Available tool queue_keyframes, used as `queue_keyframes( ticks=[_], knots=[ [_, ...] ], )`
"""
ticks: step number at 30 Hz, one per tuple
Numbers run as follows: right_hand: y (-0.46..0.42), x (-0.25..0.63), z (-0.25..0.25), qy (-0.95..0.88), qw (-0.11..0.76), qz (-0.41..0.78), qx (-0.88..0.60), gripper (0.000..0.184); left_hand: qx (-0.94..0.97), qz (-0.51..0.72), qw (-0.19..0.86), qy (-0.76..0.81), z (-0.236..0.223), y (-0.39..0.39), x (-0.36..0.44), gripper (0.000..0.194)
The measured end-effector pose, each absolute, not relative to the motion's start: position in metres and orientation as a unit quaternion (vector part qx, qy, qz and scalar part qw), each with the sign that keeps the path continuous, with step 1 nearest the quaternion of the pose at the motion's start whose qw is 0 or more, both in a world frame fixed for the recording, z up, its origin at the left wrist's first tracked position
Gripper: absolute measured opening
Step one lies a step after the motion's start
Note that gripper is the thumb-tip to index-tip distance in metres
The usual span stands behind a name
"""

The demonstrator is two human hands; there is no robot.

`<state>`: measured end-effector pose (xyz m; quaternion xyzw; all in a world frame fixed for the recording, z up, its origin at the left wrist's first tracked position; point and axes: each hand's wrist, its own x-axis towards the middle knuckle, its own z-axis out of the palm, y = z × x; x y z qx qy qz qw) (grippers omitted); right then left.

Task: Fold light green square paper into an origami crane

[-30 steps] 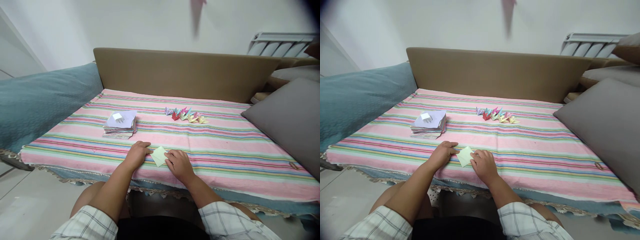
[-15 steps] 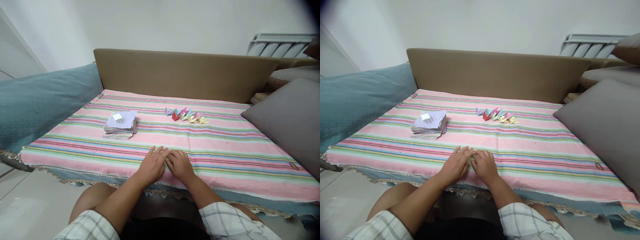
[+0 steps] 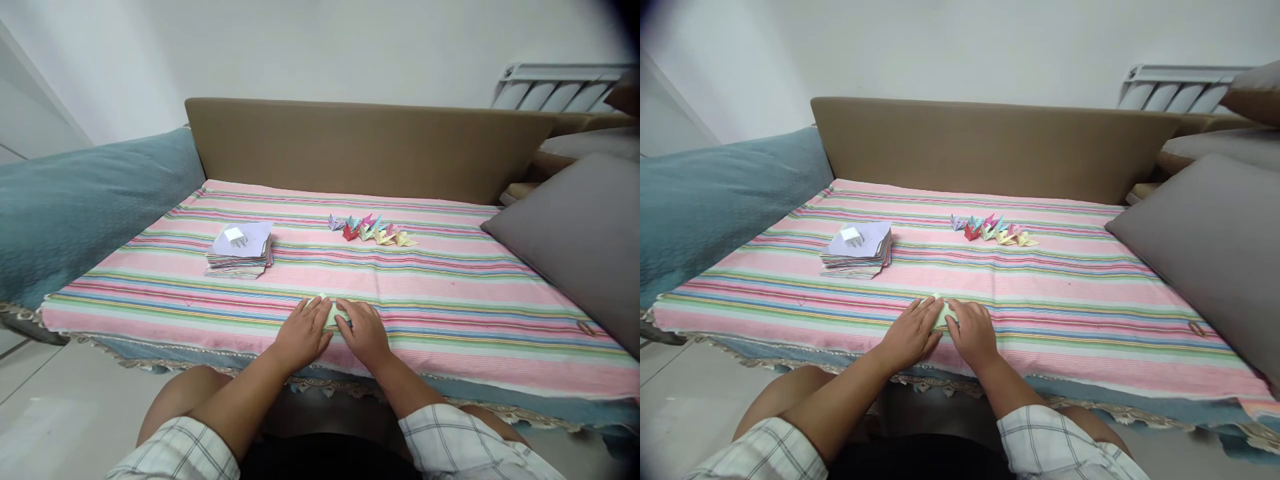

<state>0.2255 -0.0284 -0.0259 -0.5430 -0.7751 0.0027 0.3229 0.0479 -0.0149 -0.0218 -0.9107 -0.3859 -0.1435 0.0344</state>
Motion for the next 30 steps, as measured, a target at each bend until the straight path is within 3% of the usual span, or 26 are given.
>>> queue_keyframes(
  ticks=[12, 20, 24, 30],
  knots=[
    [-0.035, 0.235, -0.028, -0.775, 0.340, -0.007, -0.533, 0.023, -0.928, -0.110, 0.054, -0.352, -0.016, -0.014, 0.043, 0.052],
    [-0.040, 0.251, -0.030, -0.778, 0.307, -0.086, -0.541, 0.027, -0.927, -0.113, 0.070, -0.352, -0.016, -0.014, 0.045, 0.053],
    [-0.049, 0.245, -0.024, -0.786, 0.292, -0.137, -0.527, 0.036, -0.928, -0.116, 0.071, -0.347, -0.018, -0.015, 0.043, 0.060],
    [-0.056, 0.220, -0.032, -0.849, 0.218, -0.126, -0.465, 0.066, -0.937, -0.096, 0.059, -0.331, -0.016, -0.014, 0.041, 0.077]
  ],
)
